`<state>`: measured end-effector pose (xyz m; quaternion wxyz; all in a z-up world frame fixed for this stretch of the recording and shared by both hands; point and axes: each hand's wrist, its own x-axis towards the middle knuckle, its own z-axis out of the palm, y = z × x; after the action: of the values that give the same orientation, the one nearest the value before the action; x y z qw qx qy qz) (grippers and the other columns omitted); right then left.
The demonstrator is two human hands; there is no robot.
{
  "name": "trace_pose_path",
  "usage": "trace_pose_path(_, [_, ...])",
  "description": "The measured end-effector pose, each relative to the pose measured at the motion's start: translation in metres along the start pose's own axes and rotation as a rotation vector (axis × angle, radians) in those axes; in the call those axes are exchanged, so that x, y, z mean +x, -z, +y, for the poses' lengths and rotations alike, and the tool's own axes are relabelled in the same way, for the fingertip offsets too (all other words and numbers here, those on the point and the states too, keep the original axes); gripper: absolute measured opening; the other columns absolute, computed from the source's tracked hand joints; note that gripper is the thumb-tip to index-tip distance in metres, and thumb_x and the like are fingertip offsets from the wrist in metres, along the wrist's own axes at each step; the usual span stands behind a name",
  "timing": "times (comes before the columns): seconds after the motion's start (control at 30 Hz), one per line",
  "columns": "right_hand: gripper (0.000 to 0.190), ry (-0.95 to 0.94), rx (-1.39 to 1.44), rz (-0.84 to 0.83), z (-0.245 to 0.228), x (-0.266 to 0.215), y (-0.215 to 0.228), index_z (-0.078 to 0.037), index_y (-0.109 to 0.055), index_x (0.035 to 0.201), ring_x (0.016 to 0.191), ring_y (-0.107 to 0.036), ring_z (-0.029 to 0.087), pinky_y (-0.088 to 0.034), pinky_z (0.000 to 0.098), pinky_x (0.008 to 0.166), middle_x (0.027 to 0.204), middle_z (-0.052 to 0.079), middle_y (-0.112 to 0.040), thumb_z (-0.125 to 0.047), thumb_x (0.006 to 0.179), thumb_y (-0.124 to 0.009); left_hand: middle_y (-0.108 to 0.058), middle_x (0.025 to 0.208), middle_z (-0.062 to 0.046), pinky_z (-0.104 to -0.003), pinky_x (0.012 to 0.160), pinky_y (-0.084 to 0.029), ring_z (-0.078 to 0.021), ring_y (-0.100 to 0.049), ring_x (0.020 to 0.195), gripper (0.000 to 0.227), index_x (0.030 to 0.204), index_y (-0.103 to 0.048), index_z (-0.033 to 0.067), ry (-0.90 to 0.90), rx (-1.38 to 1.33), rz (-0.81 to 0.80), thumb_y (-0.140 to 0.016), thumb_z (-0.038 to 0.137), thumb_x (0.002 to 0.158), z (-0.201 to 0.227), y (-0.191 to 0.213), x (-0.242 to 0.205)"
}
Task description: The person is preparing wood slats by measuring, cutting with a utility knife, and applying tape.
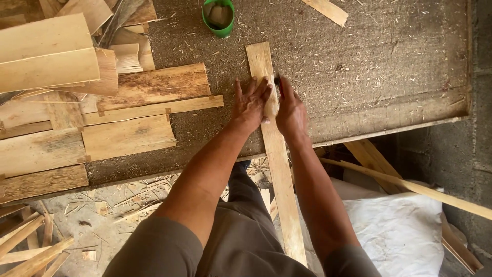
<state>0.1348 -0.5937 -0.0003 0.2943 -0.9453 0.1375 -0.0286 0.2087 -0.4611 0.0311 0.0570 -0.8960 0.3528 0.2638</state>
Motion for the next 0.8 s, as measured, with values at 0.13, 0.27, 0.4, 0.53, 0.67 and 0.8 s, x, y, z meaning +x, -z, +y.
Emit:
trace_pose_path(0.13, [0.072,-0.111,-0.173,-0.114,-0.007,0.053,-0.024,-0.021,-0.028,0.162,0.043,-0.049,0.007,-0.04,0.0191,0.029,0.136,0.02,-0.065,0.011,0.099,-0.044,-0.004,0.175,-0.005,-0.071,0.121,-0.004,-0.0303,-0.007,0.16,0.12,0.166,-0.01,0.0223,0.018,-0.027,-0.028,-0.079,0.066,0.077,-0.002,-0.005,0.006])
trace_pose_path(0.27, [0.076,-0.194,-0.304,-0.209,-0.006,0.077,-0.04,-0.026,-0.023,0.163,0.051,-0.053,0.006,-0.046,0.0162,0.034,0.143,0.024,-0.055,0.003,0.099,-0.052,0.0,0.173,-0.005,-0.072,0.12,0.0,-0.0317,-0.007,0.158,0.122,0.164,-0.003,0.0203,0.004,0.014,-0.015,-0.077,0.065,0.079,-0.003,-0.016,0.013])
trace_pose_path(0.4, [0.08,-0.191,-0.363,-0.203,0.013,0.083,-0.056,-0.026,-0.018,0.164,0.062,-0.061,0.008,-0.053,0.0175,0.04,0.146,0.025,-0.053,-0.001,0.099,-0.057,0.0,0.172,-0.008,-0.071,0.12,0.0,-0.0317,-0.009,0.157,0.124,0.166,0.0,0.02,-0.012,0.023,0.048,-0.078,0.061,0.079,-0.006,-0.021,0.016])
trace_pose_path(0.53, [0.084,-0.193,-0.318,-0.191,0.005,0.085,-0.051,-0.027,-0.015,0.166,0.07,-0.066,0.01,-0.057,0.0179,0.045,0.148,0.026,-0.053,0.0,0.1,-0.058,0.001,0.174,-0.008,-0.069,0.123,0.0,-0.0332,-0.008,0.159,0.125,0.166,0.001,0.0197,-0.034,-0.059,-0.02,-0.077,0.065,0.079,-0.008,-0.014,0.01])
trace_pose_path(0.67, [0.089,-0.208,-0.333,-0.237,0.006,0.088,-0.053,-0.027,-0.01,0.164,0.071,-0.068,0.013,-0.06,0.0219,0.046,0.149,0.027,-0.05,0.001,0.097,-0.06,-0.001,0.173,-0.008,-0.068,0.122,0.0,-0.0321,-0.008,0.159,0.125,0.165,-0.001,0.0178,-0.032,-0.021,0.04,-0.077,0.065,0.078,-0.008,-0.022,0.013])
trace_pose_path(0.8, [0.094,-0.221,-0.34,-0.244,0.003,0.087,-0.05,-0.026,-0.01,0.167,0.078,-0.069,0.017,-0.061,0.0237,0.053,0.147,0.026,-0.053,0.005,0.095,-0.061,-0.002,0.174,-0.007,-0.067,0.123,-0.001,-0.0322,-0.008,0.158,0.126,0.165,-0.001,0.018,-0.028,-0.023,0.014,-0.077,0.067,0.077,-0.008,-0.018,0.013])
